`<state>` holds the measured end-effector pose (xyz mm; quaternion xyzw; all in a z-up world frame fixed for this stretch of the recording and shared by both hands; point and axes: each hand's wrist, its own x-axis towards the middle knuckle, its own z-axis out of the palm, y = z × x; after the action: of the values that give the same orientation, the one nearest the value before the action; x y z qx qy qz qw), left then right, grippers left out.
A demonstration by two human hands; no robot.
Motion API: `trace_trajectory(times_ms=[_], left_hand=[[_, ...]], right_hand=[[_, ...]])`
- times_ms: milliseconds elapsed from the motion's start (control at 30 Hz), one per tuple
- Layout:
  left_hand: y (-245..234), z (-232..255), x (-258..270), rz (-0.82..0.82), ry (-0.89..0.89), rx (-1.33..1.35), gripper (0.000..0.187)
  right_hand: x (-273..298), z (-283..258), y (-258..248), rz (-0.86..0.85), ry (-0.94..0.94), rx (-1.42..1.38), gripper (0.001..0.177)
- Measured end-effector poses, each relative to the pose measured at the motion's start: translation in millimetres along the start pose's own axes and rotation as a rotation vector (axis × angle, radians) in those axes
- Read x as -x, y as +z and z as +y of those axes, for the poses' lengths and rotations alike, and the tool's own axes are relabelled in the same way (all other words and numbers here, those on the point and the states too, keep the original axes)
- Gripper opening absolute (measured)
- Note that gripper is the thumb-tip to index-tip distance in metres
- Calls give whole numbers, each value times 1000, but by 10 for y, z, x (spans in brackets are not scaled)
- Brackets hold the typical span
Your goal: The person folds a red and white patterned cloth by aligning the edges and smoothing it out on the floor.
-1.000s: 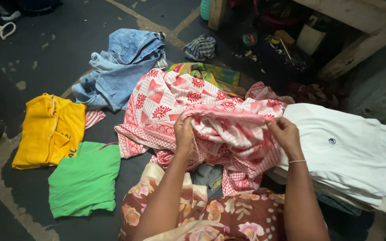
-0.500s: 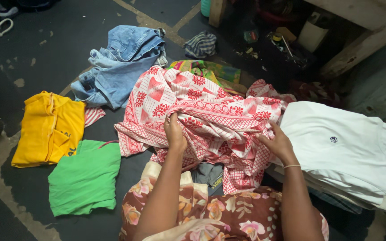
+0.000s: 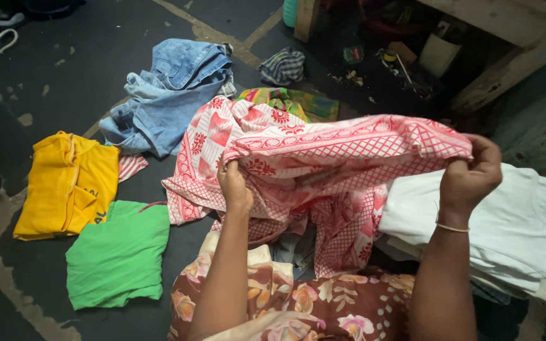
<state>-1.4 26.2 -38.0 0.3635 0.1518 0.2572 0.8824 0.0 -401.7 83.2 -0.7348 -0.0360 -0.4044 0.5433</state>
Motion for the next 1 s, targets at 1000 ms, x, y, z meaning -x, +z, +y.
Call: trace_trajectory(times_ms=[1000], left_hand=[[-235, -32, -176, 178, -150, 117, 30]], right_hand=[[943, 133, 766, -541, -59, 583, 38]])
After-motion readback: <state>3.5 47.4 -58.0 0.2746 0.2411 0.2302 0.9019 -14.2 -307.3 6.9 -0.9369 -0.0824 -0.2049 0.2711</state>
